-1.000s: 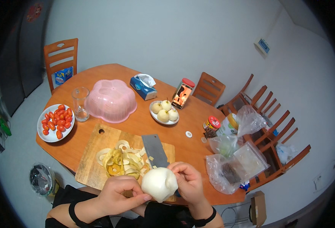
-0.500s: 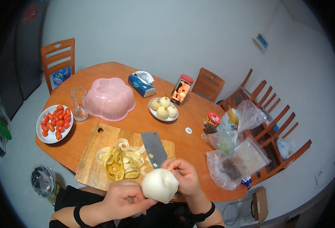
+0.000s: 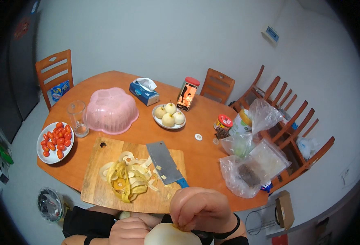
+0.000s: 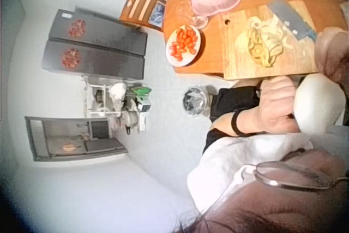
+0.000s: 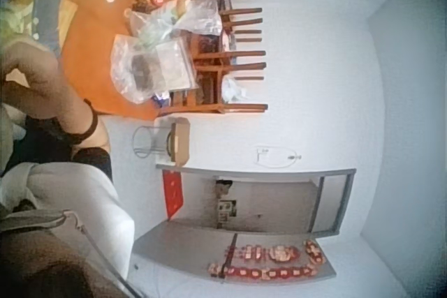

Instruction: The person places a wooden cutting board on a stool, picks up a cleaver, and chops a pile of potato peels on the board before picking up and peeling a small white onion.

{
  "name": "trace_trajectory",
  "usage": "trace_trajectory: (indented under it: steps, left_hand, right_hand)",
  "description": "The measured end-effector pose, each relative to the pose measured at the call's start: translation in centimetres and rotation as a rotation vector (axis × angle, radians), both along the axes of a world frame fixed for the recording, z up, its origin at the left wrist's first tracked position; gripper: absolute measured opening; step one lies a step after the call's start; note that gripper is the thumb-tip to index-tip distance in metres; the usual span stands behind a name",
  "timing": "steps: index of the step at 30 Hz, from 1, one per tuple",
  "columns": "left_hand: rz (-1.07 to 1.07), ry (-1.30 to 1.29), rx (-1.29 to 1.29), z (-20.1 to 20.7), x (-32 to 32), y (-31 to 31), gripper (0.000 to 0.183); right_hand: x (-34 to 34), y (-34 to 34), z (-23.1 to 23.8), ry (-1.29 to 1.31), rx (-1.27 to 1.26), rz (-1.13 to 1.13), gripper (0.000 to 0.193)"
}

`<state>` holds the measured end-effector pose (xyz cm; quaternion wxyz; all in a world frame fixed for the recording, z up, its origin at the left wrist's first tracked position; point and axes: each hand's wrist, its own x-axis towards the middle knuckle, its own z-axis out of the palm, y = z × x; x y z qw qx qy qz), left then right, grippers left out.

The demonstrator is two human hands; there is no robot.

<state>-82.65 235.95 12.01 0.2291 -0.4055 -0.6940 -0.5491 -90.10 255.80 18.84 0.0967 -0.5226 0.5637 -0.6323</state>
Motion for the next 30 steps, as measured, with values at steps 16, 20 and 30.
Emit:
trace_trajectory:
  steps: [16, 20, 30]
  left_hand:
    - [-0.052, 0.192, 0.022, 1.7, 1.4, 1.3, 0.028]
    - [-0.119, 0.219, 0.001, 1.4, 1.5, 0.8, 0.026]
    - [-0.158, 0.24, 0.03, 1.6, 1.4, 0.8, 0.023]
  right_hand:
    - [1.7, -0.3, 1.0, -0.052, 0.019, 0.163, 0.01]
    - [1.9, -1.0, 1.4, 0.144, -0.11, 0.136, 0.009]
    - [2.3, -1.7, 1.0, 0.106, -0.189, 0.163, 0.01]
